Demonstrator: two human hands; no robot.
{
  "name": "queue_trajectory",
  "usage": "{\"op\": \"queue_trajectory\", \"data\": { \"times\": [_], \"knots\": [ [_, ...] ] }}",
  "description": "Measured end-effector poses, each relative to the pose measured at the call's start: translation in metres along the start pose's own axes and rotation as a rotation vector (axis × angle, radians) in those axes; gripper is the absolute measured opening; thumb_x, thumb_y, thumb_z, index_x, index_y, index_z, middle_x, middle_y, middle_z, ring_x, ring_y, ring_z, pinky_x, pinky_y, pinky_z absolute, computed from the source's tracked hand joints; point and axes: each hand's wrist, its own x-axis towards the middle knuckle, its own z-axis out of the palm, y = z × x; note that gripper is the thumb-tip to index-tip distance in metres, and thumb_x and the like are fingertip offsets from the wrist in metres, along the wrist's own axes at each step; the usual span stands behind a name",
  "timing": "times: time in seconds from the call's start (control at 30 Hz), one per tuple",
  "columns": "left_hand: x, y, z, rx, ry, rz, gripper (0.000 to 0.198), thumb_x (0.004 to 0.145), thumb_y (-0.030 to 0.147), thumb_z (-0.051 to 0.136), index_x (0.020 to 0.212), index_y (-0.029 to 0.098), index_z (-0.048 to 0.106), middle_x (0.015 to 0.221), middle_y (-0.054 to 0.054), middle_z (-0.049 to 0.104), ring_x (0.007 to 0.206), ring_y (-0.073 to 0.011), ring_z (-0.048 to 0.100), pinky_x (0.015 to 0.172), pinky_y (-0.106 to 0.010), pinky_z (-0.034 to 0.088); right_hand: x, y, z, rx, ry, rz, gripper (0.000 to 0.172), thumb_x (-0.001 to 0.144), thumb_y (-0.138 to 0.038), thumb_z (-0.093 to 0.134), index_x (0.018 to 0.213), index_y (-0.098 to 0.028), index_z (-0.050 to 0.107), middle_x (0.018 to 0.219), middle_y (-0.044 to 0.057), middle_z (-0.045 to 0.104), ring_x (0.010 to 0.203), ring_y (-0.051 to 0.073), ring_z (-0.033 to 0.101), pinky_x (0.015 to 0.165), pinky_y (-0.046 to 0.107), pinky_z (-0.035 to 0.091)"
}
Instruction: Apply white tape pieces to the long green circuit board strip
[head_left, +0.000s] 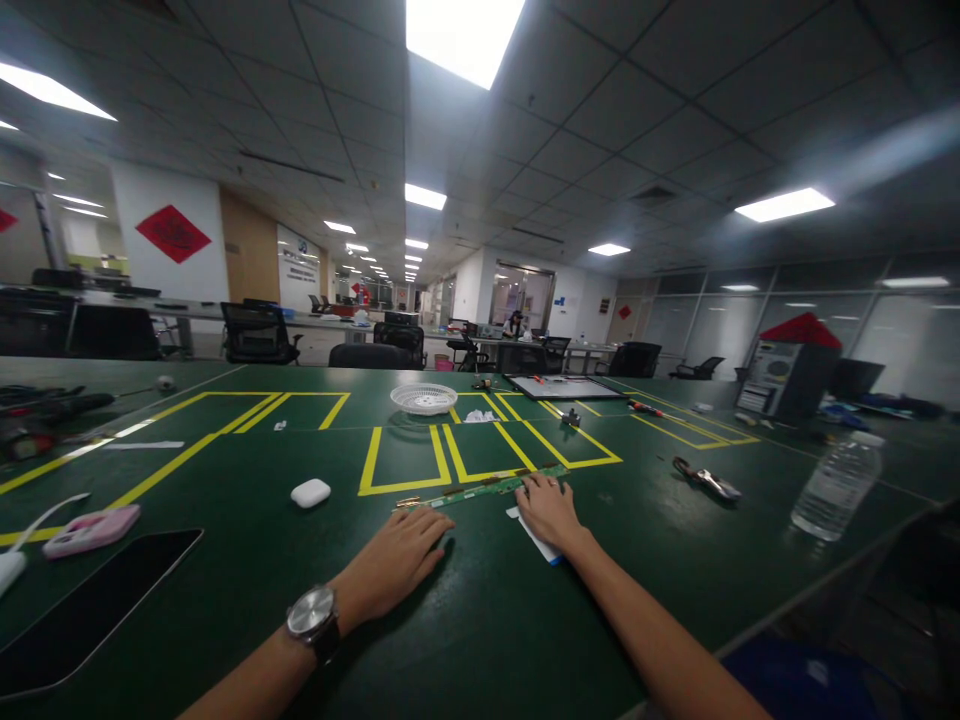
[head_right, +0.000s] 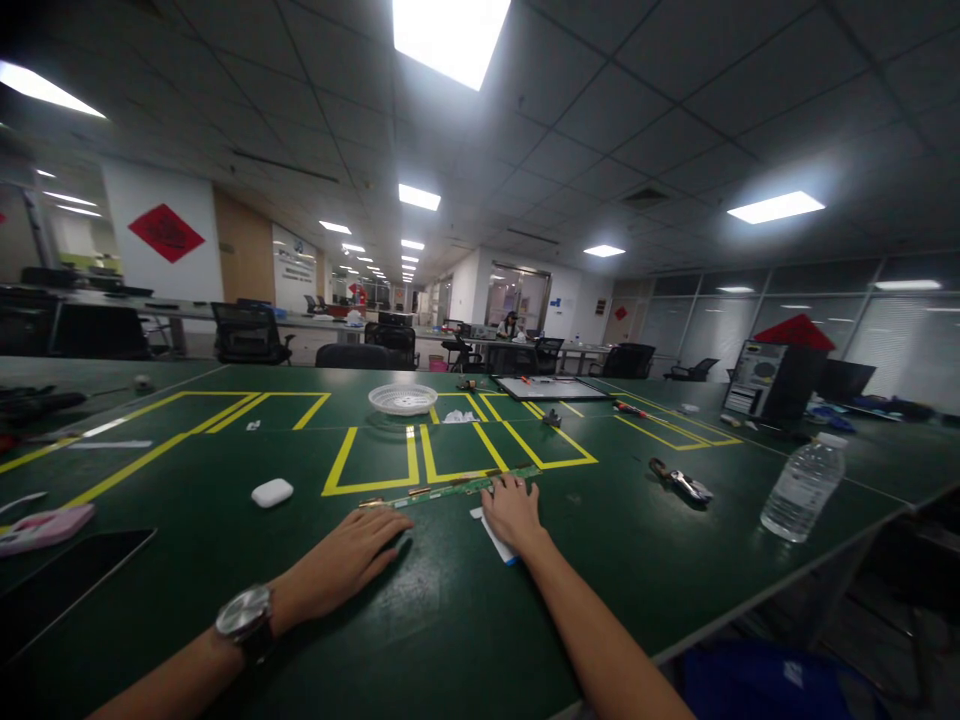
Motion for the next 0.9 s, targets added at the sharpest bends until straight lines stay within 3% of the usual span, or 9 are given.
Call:
{"op": "queue_trajectory", "data": {
  "times": [0.17, 0.33, 0.5, 0.6, 0.7, 0.9],
  "knots": [
    [-0.0003, 0.0001, -0.0003, -0.019, -0.001, 0.005, 0.033, 0.101, 0.034, 0.041, 0.132, 0.027, 0.05, 0.132, -0.004, 0.057, 0.12, -0.0237, 0.051, 0.103, -0.042, 0.037, -0.0011, 0.0011, -0.0014, 0.019, -0.032, 0.0, 0.059, 0.097, -0.048, 0.023, 0.142, -0.018, 0.045, 0.15, 0.013, 0.039, 0.137, 0.031, 0.032, 0.11, 0.055, 0.017],
    [-0.0005, -0.0002, 0.0002, -0.018, 0.011, 0.014, 0.033, 0.101, 0.036, 0.041, 0.132, 0.027, 0.05, 0.132, -0.005, 0.057, 0.119, -0.0235, 0.053, 0.103, -0.041, 0.037, -0.0014, 0.0006, -0.0059, 0.05, -0.026, 0.01, 0.054, 0.098, -0.042, 0.022, 0.137, -0.02, 0.051, 0.146, 0.011, 0.044, 0.135, 0.029, 0.036, 0.109, 0.052, 0.023],
    [0.0002, 0.0005, 0.0007, -0.002, 0.007, 0.012, 0.033, 0.101, 0.033, 0.043, 0.132, 0.026, 0.05, 0.132, -0.004, 0.057, 0.12, -0.0238, 0.052, 0.104, -0.042, 0.036, 0.0005, 0.005, -0.0085, 0.064, 0.038, -0.005, 0.05, 0.099, -0.036, 0.019, 0.119, -0.022, 0.064, 0.133, 0.009, 0.056, 0.123, 0.024, 0.048, 0.104, 0.041, 0.031],
    [0.0001, 0.0011, 0.0006, -0.002, 0.007, 0.018, 0.033, 0.1, 0.032, 0.043, 0.132, 0.026, 0.05, 0.131, -0.004, 0.057, 0.118, -0.0237, 0.052, 0.103, -0.042, 0.037, 0.0018, 0.0084, -0.0077, 0.025, 0.103, -0.011, 0.047, 0.099, -0.034, 0.022, 0.122, -0.023, 0.062, 0.133, 0.009, 0.056, 0.124, 0.022, 0.047, 0.104, 0.038, 0.031],
    [0.0003, 0.0018, 0.0002, 0.007, 0.008, 0.017, 0.032, 0.1, 0.031, 0.044, 0.131, 0.026, 0.05, 0.131, -0.005, 0.057, 0.118, -0.0241, 0.052, 0.103, -0.042, 0.037, 0.0022, 0.0093, -0.0069, 0.0, 0.108, -0.033, 0.047, 0.099, -0.037, 0.024, 0.129, -0.025, 0.058, 0.136, 0.009, 0.053, 0.128, 0.024, 0.043, 0.105, 0.041, 0.029],
    [0.0018, 0.0037, -0.003, 0.01, -0.007, 0.013, 0.03, 0.1, 0.029, 0.045, 0.129, 0.027, 0.051, 0.131, -0.004, 0.057, 0.119, -0.0243, 0.052, 0.102, -0.043, 0.038, 0.0018, 0.0064, -0.0092, 0.008, -0.005, -0.033, 0.051, 0.099, -0.046, 0.024, 0.132, -0.027, 0.056, 0.139, 0.011, 0.05, 0.13, 0.029, 0.041, 0.106, 0.056, 0.023]
  ]
}}
